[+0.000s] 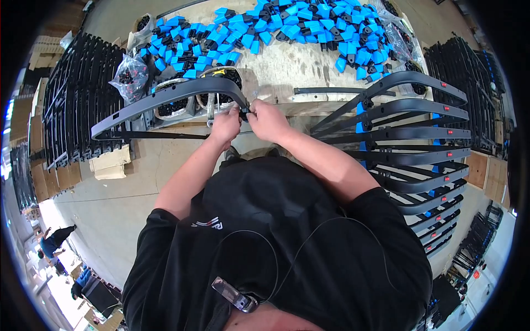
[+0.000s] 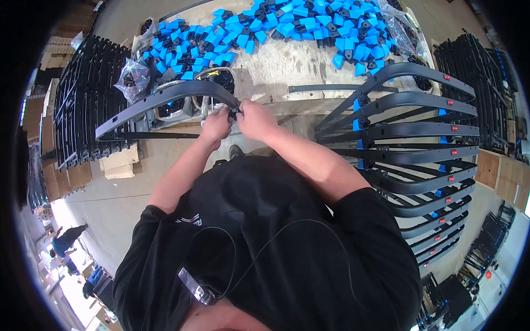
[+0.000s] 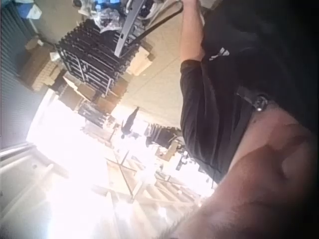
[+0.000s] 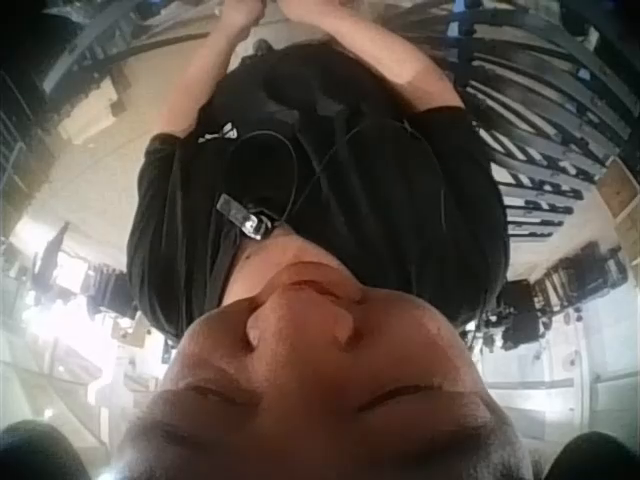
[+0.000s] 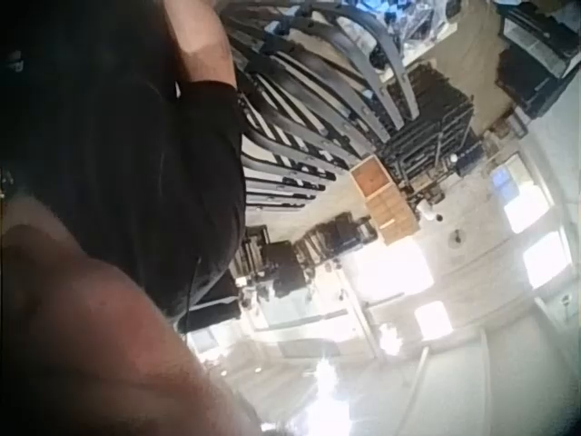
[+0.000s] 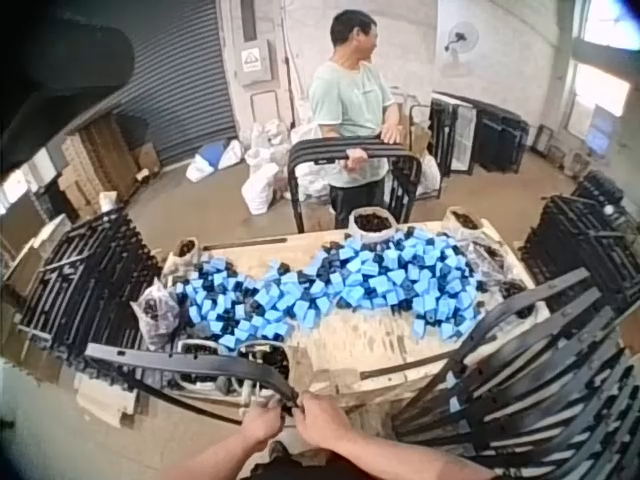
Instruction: Assembling metal furniture frames by attaching plastic caps and tightening components with hand tools.
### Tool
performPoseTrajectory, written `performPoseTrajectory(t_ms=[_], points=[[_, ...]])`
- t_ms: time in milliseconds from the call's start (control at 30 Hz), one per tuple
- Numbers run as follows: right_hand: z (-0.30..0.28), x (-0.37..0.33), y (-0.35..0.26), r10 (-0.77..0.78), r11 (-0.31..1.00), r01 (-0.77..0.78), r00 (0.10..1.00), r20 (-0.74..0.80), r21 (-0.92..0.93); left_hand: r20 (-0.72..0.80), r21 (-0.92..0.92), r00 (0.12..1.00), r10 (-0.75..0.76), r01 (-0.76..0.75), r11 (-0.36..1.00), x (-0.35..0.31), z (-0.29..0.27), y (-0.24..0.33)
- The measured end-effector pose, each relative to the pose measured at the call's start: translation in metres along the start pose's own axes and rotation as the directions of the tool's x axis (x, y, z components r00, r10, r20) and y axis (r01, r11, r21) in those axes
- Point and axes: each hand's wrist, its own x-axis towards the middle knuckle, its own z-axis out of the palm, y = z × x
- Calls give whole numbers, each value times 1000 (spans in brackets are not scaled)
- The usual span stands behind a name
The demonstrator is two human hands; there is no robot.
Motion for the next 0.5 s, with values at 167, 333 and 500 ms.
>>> performPoseTrajectory(t_ms=[167, 333, 500], points=[[0, 0, 0, -10, 1000, 10, 1000, -10, -2, 21, -197, 923, 385, -374, 906, -4, -6, -7], [2, 1, 0, -32, 999, 32, 999, -31, -12, -98, 202, 966, 239, -215, 955, 0, -12, -4], [-1, 1, -2, 4, 999, -3, 999, 34, -33, 171, -85, 971, 169, -157, 984, 3, -17, -4]])
